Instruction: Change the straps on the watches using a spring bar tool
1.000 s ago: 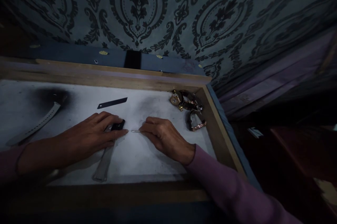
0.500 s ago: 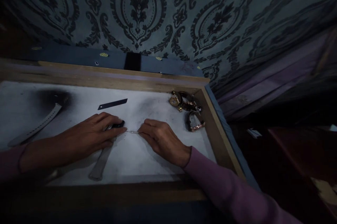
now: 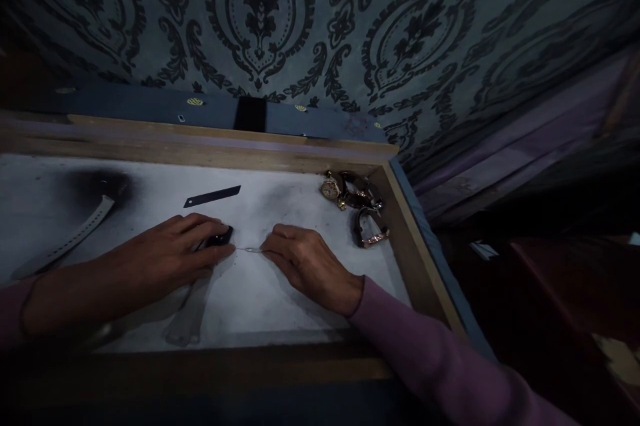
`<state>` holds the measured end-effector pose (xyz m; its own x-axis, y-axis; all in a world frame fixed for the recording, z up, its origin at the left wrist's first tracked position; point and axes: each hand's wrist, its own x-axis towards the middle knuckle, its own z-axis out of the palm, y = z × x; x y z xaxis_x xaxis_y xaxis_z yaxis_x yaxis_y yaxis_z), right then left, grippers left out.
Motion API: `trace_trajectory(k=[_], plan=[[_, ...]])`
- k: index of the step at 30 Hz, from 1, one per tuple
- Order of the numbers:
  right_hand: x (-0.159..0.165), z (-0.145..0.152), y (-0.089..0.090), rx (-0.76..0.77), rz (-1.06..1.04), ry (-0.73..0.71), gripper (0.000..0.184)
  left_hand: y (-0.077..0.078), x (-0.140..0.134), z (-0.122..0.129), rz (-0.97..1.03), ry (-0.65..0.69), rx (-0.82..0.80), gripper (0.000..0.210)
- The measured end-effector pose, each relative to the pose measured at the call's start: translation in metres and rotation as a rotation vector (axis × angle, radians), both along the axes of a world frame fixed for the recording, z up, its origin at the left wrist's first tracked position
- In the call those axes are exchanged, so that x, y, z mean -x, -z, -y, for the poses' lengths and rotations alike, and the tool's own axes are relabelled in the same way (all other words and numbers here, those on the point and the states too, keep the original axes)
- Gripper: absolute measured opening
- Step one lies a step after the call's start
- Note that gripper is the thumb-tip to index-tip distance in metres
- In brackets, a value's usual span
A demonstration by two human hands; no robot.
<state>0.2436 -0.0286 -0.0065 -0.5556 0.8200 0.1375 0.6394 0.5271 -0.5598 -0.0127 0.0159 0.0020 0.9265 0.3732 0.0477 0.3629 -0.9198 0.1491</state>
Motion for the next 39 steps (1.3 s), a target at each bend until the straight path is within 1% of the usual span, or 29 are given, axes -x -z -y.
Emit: trace_trajectory(k=[4, 7, 13, 16, 21, 26, 31, 34, 39], plan=[[0.0004, -0.0001, -0.0003, 0.009, -0.008, 0.0, 0.025, -0.001, 0.0005, -0.0003, -0.056, 0.02, -0.051, 0.039], [0.0006, -0.0002, 0.0006, 0.004, -0.023, -0.003, 0.024, -0.0024, 0.0007, -0.0005, -0.069, 0.022, -0.06, 0.042], [0.0017, 0.0006, 0.0042, -0.065, -0.004, -0.01, 0.027, -0.0009, 0.0014, -0.0006, -0.075, 0.016, -0.069, 0.049], [0.0027, 0.0019, 0.0048, -0.071, 0.018, 0.0, 0.029, 0.0004, 0.0021, -0.0007, -0.062, 0.008, -0.065, 0.048], [0.004, 0.0028, 0.0042, -0.008, -0.039, 0.019, 0.025, -0.0023, 0.0014, -0.0004, -0.06, 0.014, -0.06, 0.046], [0.0047, 0.0036, 0.0046, -0.06, 0.021, 0.021, 0.029, 0.002, 0.0025, -0.0015, -0.039, 0.019, -0.061, 0.045], [0.0049, 0.002, 0.0042, 0.024, -0.099, 0.032, 0.021, 0.0068, 0.0042, -0.0029, 0.01, 0.019, -0.045, 0.044], [0.0046, 0.0011, 0.0036, 0.058, -0.14, 0.044, 0.019, 0.0048, 0.0038, -0.0028, 0.027, 0.015, -0.035, 0.042], [0.0037, 0.001, 0.0051, 0.059, -0.142, 0.045, 0.019, 0.0017, 0.0034, -0.0028, 0.031, 0.007, -0.009, 0.036]])
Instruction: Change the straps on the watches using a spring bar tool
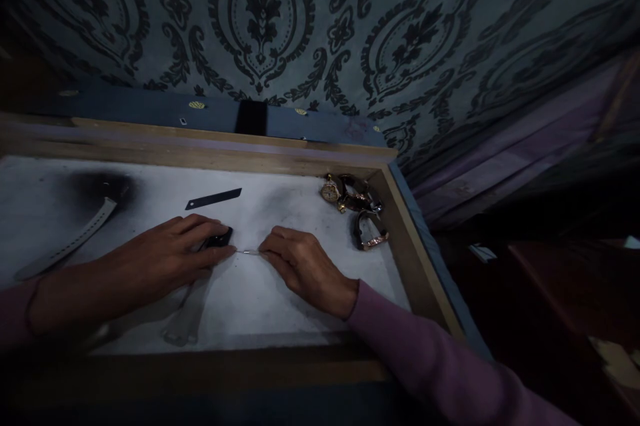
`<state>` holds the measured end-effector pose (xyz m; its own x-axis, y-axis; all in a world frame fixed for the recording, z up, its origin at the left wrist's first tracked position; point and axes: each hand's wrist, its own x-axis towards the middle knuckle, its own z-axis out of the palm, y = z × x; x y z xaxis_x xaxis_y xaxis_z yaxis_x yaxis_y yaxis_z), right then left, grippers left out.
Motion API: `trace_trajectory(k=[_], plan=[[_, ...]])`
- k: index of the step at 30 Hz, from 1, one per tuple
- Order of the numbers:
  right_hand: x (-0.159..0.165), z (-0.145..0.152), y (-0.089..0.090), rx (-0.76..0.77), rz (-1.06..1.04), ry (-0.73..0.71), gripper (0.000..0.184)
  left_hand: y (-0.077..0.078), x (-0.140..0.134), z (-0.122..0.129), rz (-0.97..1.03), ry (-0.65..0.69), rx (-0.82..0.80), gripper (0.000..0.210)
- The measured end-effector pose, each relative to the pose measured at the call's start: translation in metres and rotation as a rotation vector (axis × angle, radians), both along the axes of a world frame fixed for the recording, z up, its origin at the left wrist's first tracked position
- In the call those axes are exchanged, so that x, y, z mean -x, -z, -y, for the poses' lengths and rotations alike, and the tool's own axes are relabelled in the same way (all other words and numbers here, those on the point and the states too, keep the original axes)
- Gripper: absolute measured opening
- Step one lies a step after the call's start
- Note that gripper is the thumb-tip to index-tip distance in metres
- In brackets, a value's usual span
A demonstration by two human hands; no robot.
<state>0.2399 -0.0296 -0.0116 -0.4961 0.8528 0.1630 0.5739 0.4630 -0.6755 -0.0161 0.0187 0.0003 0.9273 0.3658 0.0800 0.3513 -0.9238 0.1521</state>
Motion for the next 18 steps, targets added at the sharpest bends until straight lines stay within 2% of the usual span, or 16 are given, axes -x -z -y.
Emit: trace_trajectory(k=[14, 18], plan=[[-0.003, -0.0021, -0.0007, 0.067, -0.053, 0.052, 0.015, -0.0007, -0.0011, 0.0004, 0.02, -0.004, -0.01, 0.031], [-0.0013, -0.0025, -0.0034, 0.128, -0.109, 0.077, 0.016, -0.0035, -0.0017, -0.0001, 0.077, -0.048, 0.089, 0.027]])
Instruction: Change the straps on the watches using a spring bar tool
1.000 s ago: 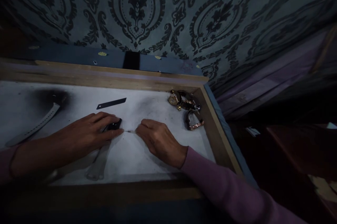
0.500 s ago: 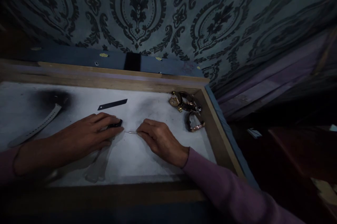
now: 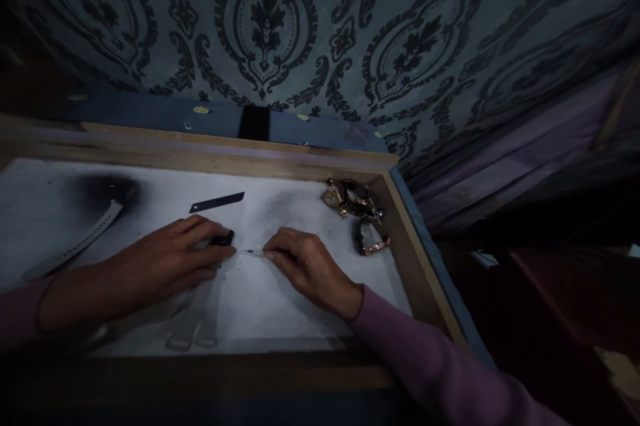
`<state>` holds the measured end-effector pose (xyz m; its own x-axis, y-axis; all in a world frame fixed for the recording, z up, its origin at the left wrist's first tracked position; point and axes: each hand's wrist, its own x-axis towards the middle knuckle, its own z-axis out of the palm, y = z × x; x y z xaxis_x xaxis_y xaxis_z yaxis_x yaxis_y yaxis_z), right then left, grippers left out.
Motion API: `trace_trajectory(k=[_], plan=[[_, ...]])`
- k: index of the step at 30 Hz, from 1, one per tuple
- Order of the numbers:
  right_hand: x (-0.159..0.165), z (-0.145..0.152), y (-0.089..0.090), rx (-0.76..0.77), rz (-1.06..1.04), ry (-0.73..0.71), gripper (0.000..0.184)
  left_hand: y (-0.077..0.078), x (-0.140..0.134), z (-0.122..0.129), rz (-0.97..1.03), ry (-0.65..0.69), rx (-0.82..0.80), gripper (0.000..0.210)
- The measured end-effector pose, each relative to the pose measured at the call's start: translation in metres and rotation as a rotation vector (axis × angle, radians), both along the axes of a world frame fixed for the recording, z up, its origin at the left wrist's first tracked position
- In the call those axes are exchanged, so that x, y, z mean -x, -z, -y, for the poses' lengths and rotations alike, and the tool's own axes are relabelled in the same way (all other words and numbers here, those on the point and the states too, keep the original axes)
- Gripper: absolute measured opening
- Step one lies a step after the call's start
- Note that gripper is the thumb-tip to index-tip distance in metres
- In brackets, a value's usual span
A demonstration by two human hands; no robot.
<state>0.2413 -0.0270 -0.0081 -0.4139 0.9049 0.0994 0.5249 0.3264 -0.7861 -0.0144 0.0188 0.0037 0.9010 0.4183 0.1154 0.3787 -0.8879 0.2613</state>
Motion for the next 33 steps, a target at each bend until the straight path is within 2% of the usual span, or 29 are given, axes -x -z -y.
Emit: trace_trajectory(k=[3, 7, 16, 22, 25, 30, 33], plan=[[0.004, 0.001, -0.005, 0.041, -0.04, -0.019, 0.018, 0.0, 0.0, -0.001, 0.036, -0.047, 0.13, 0.025], [0.01, 0.004, -0.01, 0.059, -0.046, -0.064, 0.019, 0.002, 0.0, -0.001, 0.061, -0.094, 0.205, 0.024], [0.016, 0.005, -0.007, 0.091, -0.047, -0.082, 0.016, 0.0, -0.003, 0.007, 0.114, -0.122, 0.228, 0.018], [0.018, 0.006, -0.008, 0.145, -0.096, -0.052, 0.018, 0.005, -0.004, 0.008, 0.179, -0.137, 0.192, 0.017], [0.022, 0.006, -0.006, 0.265, -0.217, 0.04, 0.017, 0.006, -0.005, 0.009, 0.182, -0.145, 0.177, 0.017], [0.033, 0.003, 0.001, 0.612, -0.554, 0.279, 0.022, 0.006, -0.005, 0.01, 0.174, -0.171, 0.165, 0.016], [0.042, 0.001, 0.004, 0.726, -0.733, 0.364, 0.024, 0.006, -0.006, 0.01, 0.177, -0.181, 0.143, 0.019]])
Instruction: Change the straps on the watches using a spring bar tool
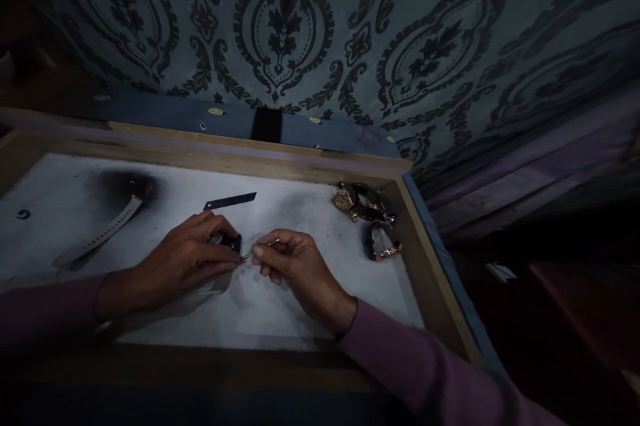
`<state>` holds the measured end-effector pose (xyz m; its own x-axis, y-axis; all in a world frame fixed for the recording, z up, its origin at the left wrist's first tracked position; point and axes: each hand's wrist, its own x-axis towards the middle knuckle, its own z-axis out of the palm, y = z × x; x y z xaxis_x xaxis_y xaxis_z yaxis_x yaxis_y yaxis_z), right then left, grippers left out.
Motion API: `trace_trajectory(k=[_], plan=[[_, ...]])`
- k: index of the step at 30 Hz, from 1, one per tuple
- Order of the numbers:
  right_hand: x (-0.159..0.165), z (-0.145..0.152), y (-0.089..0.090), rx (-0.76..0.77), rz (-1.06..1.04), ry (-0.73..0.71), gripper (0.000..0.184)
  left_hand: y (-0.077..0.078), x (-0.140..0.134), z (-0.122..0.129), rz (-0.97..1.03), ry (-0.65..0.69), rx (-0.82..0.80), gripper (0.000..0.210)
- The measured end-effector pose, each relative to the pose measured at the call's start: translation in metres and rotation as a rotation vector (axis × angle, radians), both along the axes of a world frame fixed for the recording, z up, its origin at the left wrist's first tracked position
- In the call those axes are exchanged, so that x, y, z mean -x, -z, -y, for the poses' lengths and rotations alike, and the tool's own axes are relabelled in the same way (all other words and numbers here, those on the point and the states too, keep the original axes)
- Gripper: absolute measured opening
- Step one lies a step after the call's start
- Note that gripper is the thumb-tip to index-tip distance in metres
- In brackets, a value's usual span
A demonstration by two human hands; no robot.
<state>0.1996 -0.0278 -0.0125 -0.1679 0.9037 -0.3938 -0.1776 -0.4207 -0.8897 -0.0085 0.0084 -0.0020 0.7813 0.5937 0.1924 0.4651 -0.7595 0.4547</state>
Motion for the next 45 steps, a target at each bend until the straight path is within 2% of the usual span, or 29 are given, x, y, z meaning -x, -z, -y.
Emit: trace_trajectory(k=[4, 12, 20, 24, 29, 35, 39, 45], plan=[[0.008, -0.001, 0.001, 0.036, -0.119, 0.041, 0.022, 0.001, 0.0, 0.0, 0.012, -0.016, -0.015, 0.024], [0.007, -0.001, 0.002, 0.024, -0.137, 0.052, 0.023, 0.003, 0.003, -0.001, -0.01, -0.002, -0.054, 0.019], [0.003, -0.002, 0.001, 0.022, -0.129, 0.027, 0.023, 0.008, 0.006, 0.0, 0.007, 0.052, -0.327, 0.029], [0.002, -0.003, 0.002, 0.016, -0.112, 0.021, 0.024, 0.007, 0.012, 0.002, -0.033, 0.083, -0.374, 0.028], [0.005, -0.002, 0.005, -0.038, -0.075, 0.003, 0.026, 0.009, 0.019, 0.006, -0.075, 0.072, -0.286, 0.027], [0.013, -0.002, 0.008, -0.138, 0.021, -0.014, 0.029, 0.011, 0.019, 0.006, -0.025, 0.001, -0.083, 0.053], [0.016, -0.004, 0.007, -0.182, 0.063, -0.024, 0.03, 0.013, 0.016, 0.003, 0.035, -0.033, -0.008, 0.069], [0.018, -0.006, 0.009, -0.216, 0.094, -0.022, 0.03, 0.015, 0.013, 0.001, 0.052, -0.027, 0.043, 0.077]])
